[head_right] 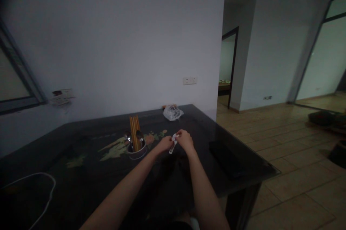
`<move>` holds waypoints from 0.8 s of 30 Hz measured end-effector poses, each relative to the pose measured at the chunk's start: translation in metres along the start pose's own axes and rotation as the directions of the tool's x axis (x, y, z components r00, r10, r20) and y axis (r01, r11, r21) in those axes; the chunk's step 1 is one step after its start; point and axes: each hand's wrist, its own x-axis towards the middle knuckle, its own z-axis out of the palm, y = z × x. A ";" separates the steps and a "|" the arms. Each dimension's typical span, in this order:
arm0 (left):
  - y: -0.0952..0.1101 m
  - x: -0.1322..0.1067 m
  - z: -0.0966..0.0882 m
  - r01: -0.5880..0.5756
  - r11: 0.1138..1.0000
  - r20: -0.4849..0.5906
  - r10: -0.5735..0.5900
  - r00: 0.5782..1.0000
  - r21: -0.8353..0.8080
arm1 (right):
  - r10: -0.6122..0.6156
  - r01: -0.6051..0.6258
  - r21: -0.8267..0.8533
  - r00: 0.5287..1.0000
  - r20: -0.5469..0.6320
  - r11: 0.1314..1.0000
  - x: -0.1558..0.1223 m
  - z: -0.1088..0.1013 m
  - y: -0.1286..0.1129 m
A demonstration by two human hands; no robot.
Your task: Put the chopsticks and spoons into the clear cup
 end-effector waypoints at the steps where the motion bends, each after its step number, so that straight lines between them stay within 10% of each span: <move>1: 0.004 -0.005 -0.004 -0.022 1.000 -0.014 0.022 1.000 -0.013 | -0.027 0.035 0.113 0.997 -0.072 0.993 0.003 -0.001 0.000; 6: 0.015 -0.036 -0.032 -0.129 0.989 -0.066 0.124 0.990 -0.077 | -0.043 0.248 0.466 0.912 -0.407 0.850 0.007 -0.009 -0.004; 10: 0.004 -0.077 -0.072 -0.235 0.947 -0.113 0.215 0.970 -0.218 | -0.058 0.270 0.472 0.907 -0.416 0.839 0.004 -0.005 -0.010; 16: -0.048 -0.118 -0.137 -0.189 0.804 -0.112 0.153 0.982 -0.563 | -0.267 0.217 0.440 0.962 0.053 0.872 -0.012 0.044 -0.024; 20: -0.085 -0.116 -0.150 -0.221 0.680 -0.318 -0.018 0.948 -0.699 | -0.407 0.186 0.439 0.773 0.487 0.879 -0.032 0.073 -0.027; 24: -0.103 -0.108 -0.141 -0.254 0.658 -0.405 -0.086 0.910 -0.709 | -0.445 0.181 0.457 0.683 0.579 0.871 -0.046 0.085 -0.030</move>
